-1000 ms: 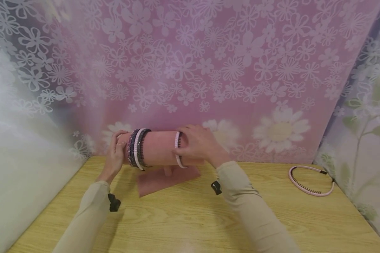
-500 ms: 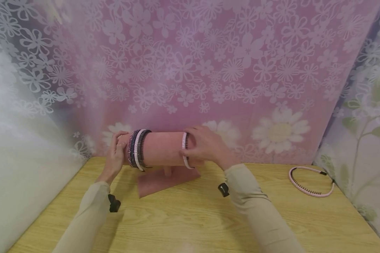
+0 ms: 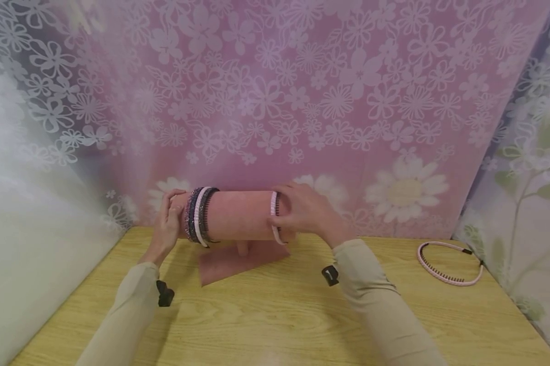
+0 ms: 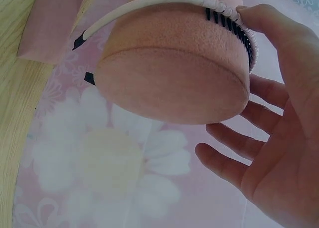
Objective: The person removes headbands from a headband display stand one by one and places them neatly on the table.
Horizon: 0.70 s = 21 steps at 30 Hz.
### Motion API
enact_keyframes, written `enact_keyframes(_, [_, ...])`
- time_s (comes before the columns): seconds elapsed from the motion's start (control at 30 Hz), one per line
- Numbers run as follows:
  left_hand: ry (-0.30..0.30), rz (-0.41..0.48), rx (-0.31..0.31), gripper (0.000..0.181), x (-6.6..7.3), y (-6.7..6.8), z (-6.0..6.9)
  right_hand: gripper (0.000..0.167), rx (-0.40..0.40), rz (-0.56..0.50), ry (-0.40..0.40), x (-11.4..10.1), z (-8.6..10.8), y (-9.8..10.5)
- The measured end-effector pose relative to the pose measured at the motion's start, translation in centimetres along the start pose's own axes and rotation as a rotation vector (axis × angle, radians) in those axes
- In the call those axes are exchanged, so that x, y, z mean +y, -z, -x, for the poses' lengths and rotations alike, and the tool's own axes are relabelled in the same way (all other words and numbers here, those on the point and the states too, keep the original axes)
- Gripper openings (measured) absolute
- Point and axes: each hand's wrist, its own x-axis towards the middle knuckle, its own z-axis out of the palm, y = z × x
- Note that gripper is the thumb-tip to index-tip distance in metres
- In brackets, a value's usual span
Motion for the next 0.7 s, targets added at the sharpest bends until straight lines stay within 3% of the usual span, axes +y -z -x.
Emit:
enact_keyframes(0.33, [0.003,-0.011,-0.005,0.04,0.0,0.1,0.1,0.076,-0.011,-0.054,-0.026,0.6,0.8,0.5])
enact_keyframes(0.7, [-0.007,-0.024,0.01,0.039,0.1,0.0,0.1,0.076,-0.024,-0.129,0.006,1.6,1.2,0.4])
